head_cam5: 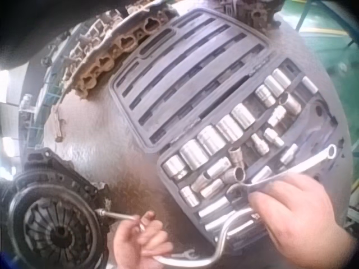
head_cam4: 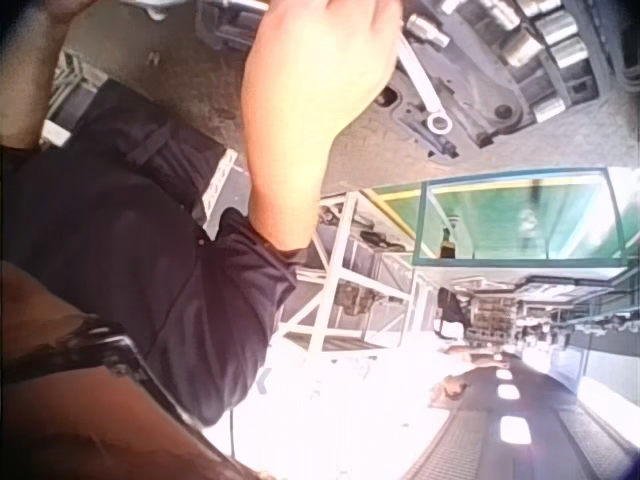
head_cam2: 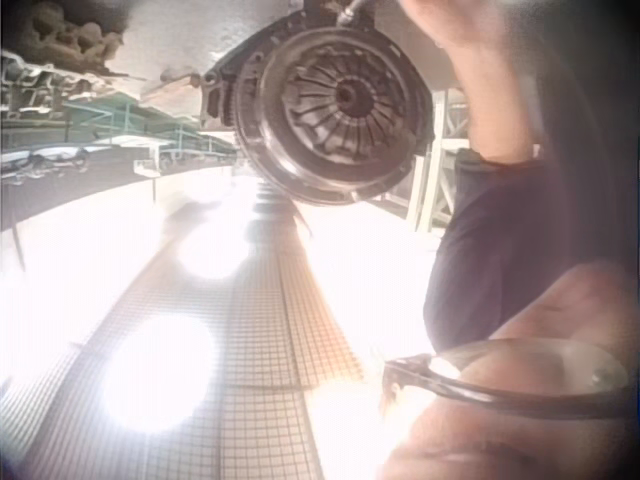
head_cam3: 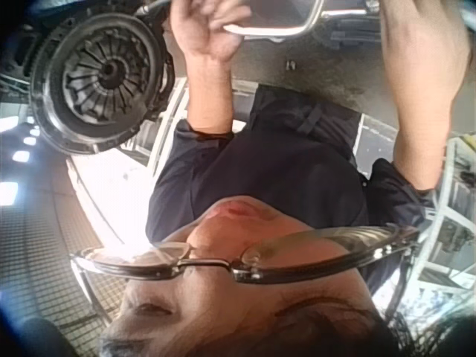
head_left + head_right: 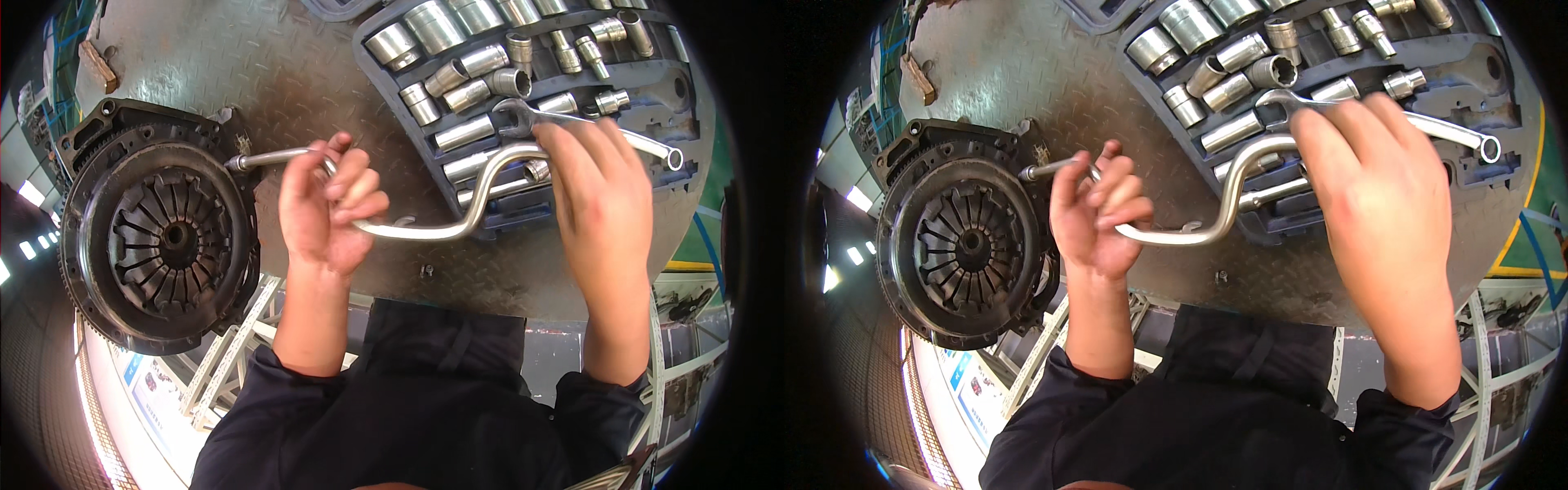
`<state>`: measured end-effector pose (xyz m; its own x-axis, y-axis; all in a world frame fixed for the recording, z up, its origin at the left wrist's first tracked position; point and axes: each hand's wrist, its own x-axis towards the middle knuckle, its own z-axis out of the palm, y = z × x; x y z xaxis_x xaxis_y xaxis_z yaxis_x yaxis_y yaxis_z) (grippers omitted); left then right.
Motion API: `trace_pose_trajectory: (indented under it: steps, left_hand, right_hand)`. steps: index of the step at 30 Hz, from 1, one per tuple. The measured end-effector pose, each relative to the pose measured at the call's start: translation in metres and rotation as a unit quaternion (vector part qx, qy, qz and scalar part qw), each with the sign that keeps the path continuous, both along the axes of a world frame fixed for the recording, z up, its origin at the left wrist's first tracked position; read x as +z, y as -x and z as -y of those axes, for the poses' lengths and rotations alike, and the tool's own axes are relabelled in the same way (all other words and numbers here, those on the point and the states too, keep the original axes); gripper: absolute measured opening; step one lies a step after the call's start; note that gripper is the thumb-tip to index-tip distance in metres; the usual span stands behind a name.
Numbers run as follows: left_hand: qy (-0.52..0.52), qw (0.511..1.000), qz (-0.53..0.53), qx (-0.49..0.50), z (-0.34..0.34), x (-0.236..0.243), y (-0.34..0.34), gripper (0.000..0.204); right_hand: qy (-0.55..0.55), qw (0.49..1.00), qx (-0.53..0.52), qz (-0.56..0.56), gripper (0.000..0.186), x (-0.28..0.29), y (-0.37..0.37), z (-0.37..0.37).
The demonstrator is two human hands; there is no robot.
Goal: Loosening or tightening bolts on a clutch and flywheel assembly using a speed handle and socket.
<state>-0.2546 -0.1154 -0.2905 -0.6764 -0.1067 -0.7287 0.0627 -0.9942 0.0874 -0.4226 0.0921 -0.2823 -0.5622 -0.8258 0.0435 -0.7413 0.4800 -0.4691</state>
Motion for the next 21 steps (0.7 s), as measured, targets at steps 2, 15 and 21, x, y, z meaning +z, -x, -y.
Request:
trace_pose_trajectory:
  steps: [2,15,21]
  left_hand:
    - [0.22,0.956,0.184,-0.068,-0.014,0.006,0.0,0.047]
    - [-0.039,0.965,-0.068,0.249,0.024,-0.007,0.04,0.033]
    - [-0.066,0.973,-0.052,0.213,0.016,-0.015,0.025,0.035]
  right_hand:
    - [0.027,1.0,0.007,-0.005,0.022,0.009,0.007,0.004]
    - [0.072,0.996,-0.049,0.004,0.029,0.026,-0.022,-0.005]
    - [0.028,0.982,-0.101,0.158,0.029,0.024,-0.057,-0.016]
